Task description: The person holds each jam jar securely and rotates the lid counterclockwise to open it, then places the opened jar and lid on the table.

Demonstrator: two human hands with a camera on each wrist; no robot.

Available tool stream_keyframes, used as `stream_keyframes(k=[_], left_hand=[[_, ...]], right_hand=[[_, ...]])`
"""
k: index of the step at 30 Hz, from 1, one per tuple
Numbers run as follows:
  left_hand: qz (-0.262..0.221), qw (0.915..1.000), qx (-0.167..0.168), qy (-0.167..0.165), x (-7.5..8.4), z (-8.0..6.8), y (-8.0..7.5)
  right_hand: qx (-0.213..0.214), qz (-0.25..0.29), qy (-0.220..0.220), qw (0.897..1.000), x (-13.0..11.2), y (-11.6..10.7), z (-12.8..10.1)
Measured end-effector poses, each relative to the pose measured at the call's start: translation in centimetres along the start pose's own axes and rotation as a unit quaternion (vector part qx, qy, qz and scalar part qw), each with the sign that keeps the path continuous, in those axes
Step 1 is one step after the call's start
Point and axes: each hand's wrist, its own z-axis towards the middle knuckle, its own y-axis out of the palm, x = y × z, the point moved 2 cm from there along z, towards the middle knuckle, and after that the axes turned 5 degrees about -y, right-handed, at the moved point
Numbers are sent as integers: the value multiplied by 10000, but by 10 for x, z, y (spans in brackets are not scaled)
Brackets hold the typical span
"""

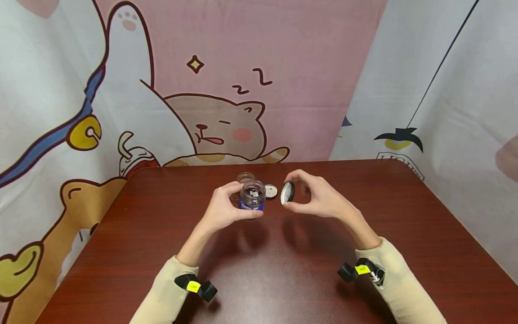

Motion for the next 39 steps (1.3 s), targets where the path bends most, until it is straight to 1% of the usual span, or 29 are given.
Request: stream_keyframes(k=[6,15,23,27,34,39], left_hand=[[35,9999,48,-122,-5,1,0],[181,9995,49,-266,-16,1,2],[157,9991,32,-380,-24,1,3],[261,9985,28,-480,-27,2,2],[240,9963,-32,-823,-33,2,3],[248,9945,-125,-1007,-39,1,4]], right_hand=[[-28,15,66,10000,3,3,1],[-10,-182,107,9998,12,14,1],[-101,-40,184,9998,23,28,-1],[-131,-8,243,9996,27,34,-1],[-172,-84,443,9988,33,42,-3],[-356,-7,613,9975,35,49,-4]])
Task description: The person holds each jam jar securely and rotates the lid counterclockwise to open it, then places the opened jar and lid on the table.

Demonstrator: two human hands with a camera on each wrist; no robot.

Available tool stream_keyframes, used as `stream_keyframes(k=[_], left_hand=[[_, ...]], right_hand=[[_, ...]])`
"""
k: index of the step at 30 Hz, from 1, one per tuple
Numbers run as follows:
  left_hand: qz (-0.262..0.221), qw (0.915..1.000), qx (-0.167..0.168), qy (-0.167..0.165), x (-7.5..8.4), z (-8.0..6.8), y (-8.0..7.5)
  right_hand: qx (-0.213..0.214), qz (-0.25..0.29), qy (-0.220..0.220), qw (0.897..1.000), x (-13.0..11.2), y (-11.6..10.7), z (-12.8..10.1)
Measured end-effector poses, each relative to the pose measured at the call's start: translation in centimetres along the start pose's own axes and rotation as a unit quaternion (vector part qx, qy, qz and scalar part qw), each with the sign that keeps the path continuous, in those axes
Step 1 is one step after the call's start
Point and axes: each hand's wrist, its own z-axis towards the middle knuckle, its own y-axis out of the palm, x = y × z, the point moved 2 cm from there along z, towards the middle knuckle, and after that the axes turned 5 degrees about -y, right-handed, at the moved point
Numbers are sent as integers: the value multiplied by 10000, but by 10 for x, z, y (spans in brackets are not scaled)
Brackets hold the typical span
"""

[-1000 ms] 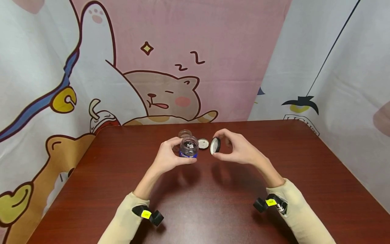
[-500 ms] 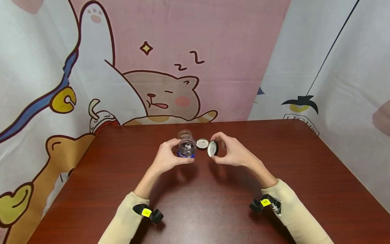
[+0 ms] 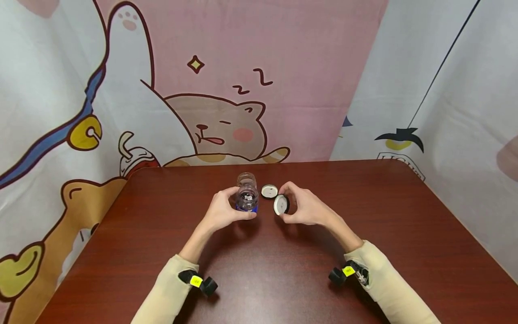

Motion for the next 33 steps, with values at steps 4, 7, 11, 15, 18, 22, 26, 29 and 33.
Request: stream_keyframes(k=[4,7,11,15,18,22,26,29,33], left_hand=[[19,10000,-58,-74,-2,0,1],[82,9999,-56,-128,-3,0,2],[194,9996,-85,-200,-6,0,3],[248,9994,-114,-226,-10,-1,5],[259,9992,-152,-247,-12,-1,6],[296,9988,-223,-313,-14,-1,6],[326,9985,-255,-345,-15,-1,6],[306,9986,-287,-333,-16,-1,7],[289,9985,-314,-355,-19,0,7]], right_hand=[[-121,65,71,9999,0,5,0],[-185,103,115,9997,0,9,-1],[-311,255,254,9989,3,13,-2],[-410,385,381,9977,6,18,-3],[-425,442,398,9973,9,21,-3],[-420,507,401,9970,11,24,-3],[-413,575,397,9967,12,26,-3],[-406,611,408,9965,13,26,-3],[-401,523,461,9968,15,27,-3]])
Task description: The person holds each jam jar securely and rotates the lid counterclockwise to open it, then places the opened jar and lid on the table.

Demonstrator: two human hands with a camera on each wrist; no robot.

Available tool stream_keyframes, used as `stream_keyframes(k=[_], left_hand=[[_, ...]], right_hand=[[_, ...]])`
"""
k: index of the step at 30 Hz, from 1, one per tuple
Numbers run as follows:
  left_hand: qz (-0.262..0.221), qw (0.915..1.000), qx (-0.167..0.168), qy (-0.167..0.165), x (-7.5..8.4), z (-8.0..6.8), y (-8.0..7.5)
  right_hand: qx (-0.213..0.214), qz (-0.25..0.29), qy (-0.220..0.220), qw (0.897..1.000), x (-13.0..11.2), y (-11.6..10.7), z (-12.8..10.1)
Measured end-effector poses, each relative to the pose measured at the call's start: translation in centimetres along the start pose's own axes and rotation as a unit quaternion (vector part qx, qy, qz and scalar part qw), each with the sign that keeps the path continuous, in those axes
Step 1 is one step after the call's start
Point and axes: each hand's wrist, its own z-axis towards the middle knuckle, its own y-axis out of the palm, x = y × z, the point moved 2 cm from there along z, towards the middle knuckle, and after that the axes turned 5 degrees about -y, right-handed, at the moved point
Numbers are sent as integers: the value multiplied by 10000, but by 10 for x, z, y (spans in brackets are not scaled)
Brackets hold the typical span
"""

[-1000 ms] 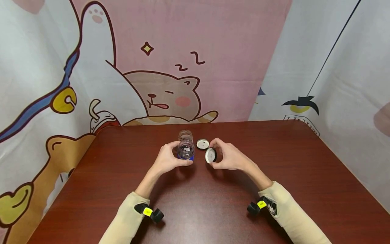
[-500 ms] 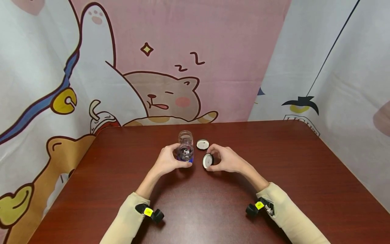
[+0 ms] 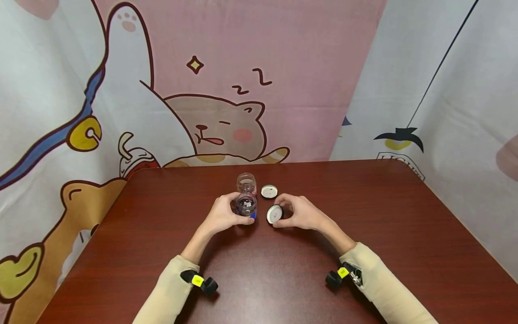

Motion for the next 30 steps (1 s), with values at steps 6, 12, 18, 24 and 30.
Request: stream_keyframes(k=[6,12,18,24,30], left_hand=[[0,10000,31,-11,-4,1,2],[-59,10000,76,-10,-7,2,5],[-82,9999,82,-13,-7,3,9],[-232,9997,-46,-32,-6,3,10],[-337,9991,-229,-73,-5,3,10]], right_hand=[[-61,-212,74,9997,4,1,1],[18,-541,-67,9985,5,1,1],[85,-751,-158,9970,7,2,-1],[-93,-841,-19,9964,9,3,-3],[-211,-951,-26,9952,9,3,-4]])
